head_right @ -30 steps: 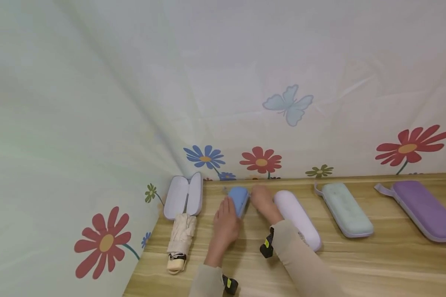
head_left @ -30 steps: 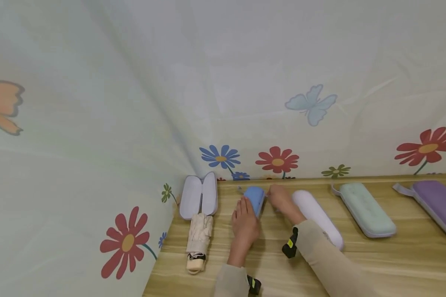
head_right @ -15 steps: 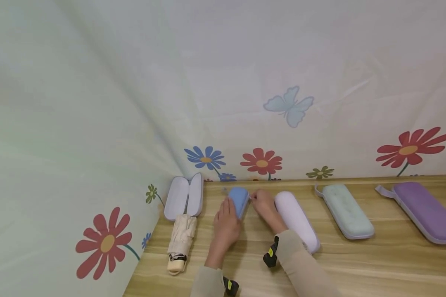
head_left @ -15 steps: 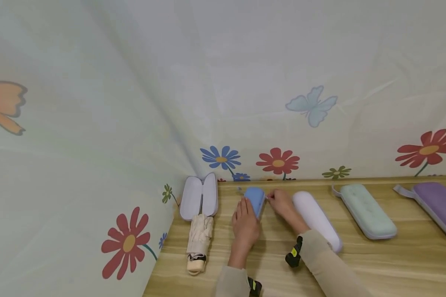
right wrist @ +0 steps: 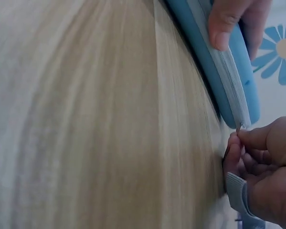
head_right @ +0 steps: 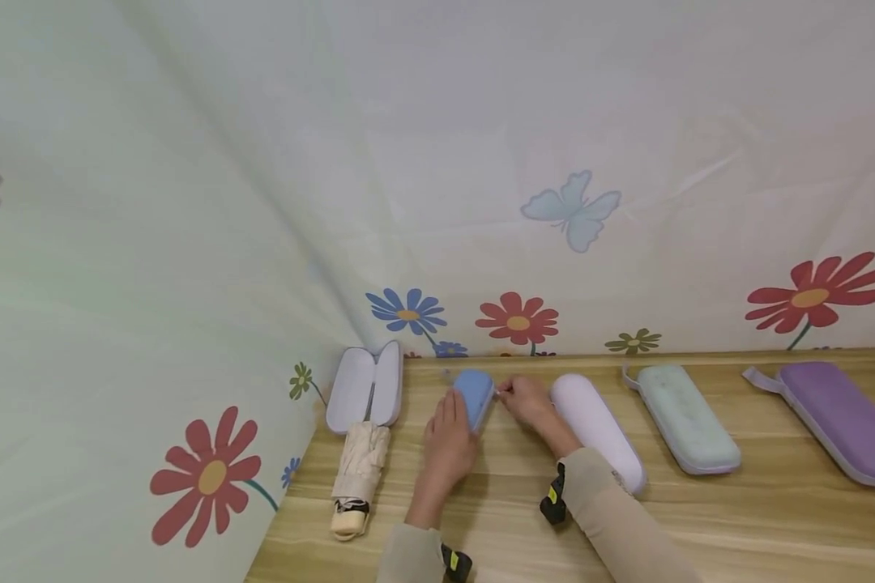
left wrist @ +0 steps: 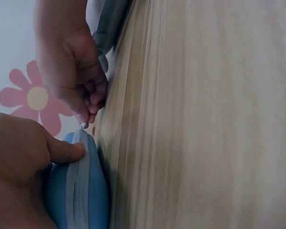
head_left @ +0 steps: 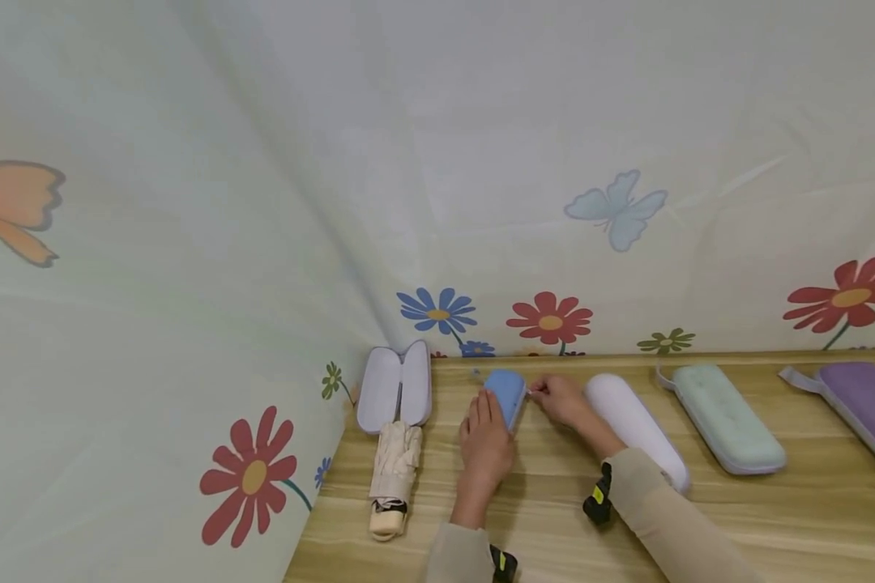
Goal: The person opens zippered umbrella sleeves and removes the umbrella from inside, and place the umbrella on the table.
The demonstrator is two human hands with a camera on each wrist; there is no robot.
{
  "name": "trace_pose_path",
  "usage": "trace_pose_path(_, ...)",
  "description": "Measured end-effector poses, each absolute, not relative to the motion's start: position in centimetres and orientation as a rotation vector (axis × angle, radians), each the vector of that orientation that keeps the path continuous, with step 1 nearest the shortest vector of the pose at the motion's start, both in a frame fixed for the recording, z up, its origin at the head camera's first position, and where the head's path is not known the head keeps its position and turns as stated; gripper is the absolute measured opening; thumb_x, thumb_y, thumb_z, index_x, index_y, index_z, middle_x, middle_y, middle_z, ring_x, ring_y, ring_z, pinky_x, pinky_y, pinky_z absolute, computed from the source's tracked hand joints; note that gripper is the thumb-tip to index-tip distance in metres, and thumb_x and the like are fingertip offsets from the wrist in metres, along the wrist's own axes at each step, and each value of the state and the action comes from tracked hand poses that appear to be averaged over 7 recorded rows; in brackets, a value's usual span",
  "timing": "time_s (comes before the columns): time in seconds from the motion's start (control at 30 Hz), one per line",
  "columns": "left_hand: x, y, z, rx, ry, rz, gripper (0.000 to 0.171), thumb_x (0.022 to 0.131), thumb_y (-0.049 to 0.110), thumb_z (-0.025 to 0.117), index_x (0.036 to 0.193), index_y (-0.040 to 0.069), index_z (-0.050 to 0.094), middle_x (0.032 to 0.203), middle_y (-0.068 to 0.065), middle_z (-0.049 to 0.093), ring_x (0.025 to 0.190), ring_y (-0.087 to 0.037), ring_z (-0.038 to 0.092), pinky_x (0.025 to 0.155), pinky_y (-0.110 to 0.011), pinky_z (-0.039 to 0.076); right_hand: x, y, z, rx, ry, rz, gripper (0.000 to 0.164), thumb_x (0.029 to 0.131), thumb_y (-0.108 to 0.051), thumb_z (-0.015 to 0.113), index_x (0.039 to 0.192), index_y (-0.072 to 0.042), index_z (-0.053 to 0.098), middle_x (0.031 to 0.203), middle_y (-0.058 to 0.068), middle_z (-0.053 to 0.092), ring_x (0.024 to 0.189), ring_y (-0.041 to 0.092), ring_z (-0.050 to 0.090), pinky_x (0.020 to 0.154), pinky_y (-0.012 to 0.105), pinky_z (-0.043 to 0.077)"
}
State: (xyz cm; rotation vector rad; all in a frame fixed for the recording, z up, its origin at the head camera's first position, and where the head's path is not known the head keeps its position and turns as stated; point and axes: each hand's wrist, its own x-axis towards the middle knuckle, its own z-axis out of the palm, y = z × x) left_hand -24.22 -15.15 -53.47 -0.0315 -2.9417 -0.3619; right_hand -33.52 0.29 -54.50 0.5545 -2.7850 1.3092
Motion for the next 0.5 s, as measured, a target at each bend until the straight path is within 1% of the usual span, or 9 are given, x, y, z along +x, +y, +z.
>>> trace_pose_path(0.03,-24.3,-15.0,-53.5,-0.022,-2.942,-0.359,0.075,0.095,0.017,0.068,0.155,-0.008,0.03,0.161,-0.023,0.031,0.147,-0.036,0.032,0.112,-0.054,0.034,-33.5,0.3,-54.5,0.56,-2.787,1.276,0.013,0.097,-0.007,0.066,0.101,0.004,0.073,0.092,0.011,0.071,0.081,0.02,0.062,0.076,0.038,0.053)
trace_pose_path(0.07,-24.4,-14.8,-53.4,-0.01,-2.938,-0.353,0.074,0.095,0.016,0.068,0.155,-0.008,0.031,0.161,-0.023,0.032,0.147,-0.036,0.032,0.112,-0.054,0.034,-33.5,0.2,-54.4,0.584,-2.78,1.249,0.011,0.096,-0.006,0.066,0.095,0.002,0.073,0.087,0.009,0.07,0.077,0.018,0.06,0.073,0.036,0.051)
trace_pose_path(0.1,-24.6,-14.6,-53.5,0.006,-2.933,-0.348,0.074,0.094,0.016,0.068,0.155,-0.008,0.031,0.16,-0.023,0.032,0.147,-0.036,0.033,0.112,-0.054,0.035,-33.4,0.2,-54.3,0.626,-2.774,1.222,0.012,0.096,-0.005,0.066,0.087,0.001,0.072,0.08,0.006,0.068,0.072,0.016,0.056,0.069,0.034,0.049)
trace_pose_path(0.17,-24.9,-14.1,-53.6,0.042,-2.917,-0.364,0.076,0.093,0.016,0.068,0.154,-0.008,0.031,0.16,-0.024,0.033,0.146,-0.036,0.033,0.111,-0.055,0.035,-33.1,0.0,-54.2,0.766,-2.733,1.148,0.023,0.093,-0.001,0.065,0.07,-0.004,0.066,0.066,-0.001,0.058,0.061,0.012,0.047,0.059,0.029,0.042)
trace_pose_path(0.23,-25.2,-13.7,-53.5,0.063,-2.902,-0.424,0.075,0.094,0.015,0.067,0.153,-0.011,0.031,0.159,-0.027,0.032,0.146,-0.04,0.032,0.11,-0.058,0.034,-32.6,-0.1,-54.0,0.926,-2.668,1.088,0.036,0.089,0.003,0.064,0.058,-0.011,0.053,0.057,-0.007,0.043,0.055,0.008,0.037,0.054,0.025,0.033)
trace_pose_path(0.3,-25.5,-13.4,-53.6,0.072,-2.876,-0.497,0.072,0.095,0.013,0.065,0.153,-0.012,0.03,0.158,-0.029,0.032,0.145,-0.042,0.032,0.109,-0.06,0.034,-31.9,-0.2,-53.5,1.026,-2.654,1.08,0.044,0.088,0.005,0.062,0.054,-0.015,0.042,0.054,-0.009,0.033,0.052,0.008,0.031,0.051,0.024,0.028)
trace_pose_path(0.33,-25.5,-13.2,-53.3,0.078,-2.863,-0.552,0.071,0.095,0.012,0.065,0.152,-0.013,0.03,0.157,-0.03,0.032,0.144,-0.045,0.032,0.109,-0.062,0.033,-31.7,-0.2,-53.4,1.048,-2.651,1.074,0.045,0.087,0.006,0.061,0.054,-0.017,0.041,0.054,-0.01,0.032,0.052,0.007,0.031,0.051,0.023,0.027)
trace_pose_path(0.4,-25.4,-13.1,-53.0,0.101,-2.861,-0.649,0.068,0.097,0.01,0.061,0.152,-0.013,0.029,0.158,-0.031,0.028,0.142,-0.05,0.029,0.109,-0.064,0.03,-31.2,-0.4,-53.0,1.047,-2.676,1.067,0.044,0.087,0.007,0.06,0.055,-0.015,0.042,0.055,-0.01,0.032,0.053,0.007,0.03,0.053,0.023,0.028)
trace_pose_path(0.5,-25.2,-13.0,-52.4,0.149,-2.858,-0.739,0.07,0.096,0.007,0.06,0.153,-0.013,0.027,0.16,-0.031,0.023,0.14,-0.055,0.028,0.109,-0.064,0.027,-30.5,-0.7,-52.3,1.092,-2.732,1.018,0.035,0.087,0.008,0.061,0.058,-0.008,0.051,0.057,-0.007,0.038,0.055,0.008,0.034,0.055,0.024,0.031)
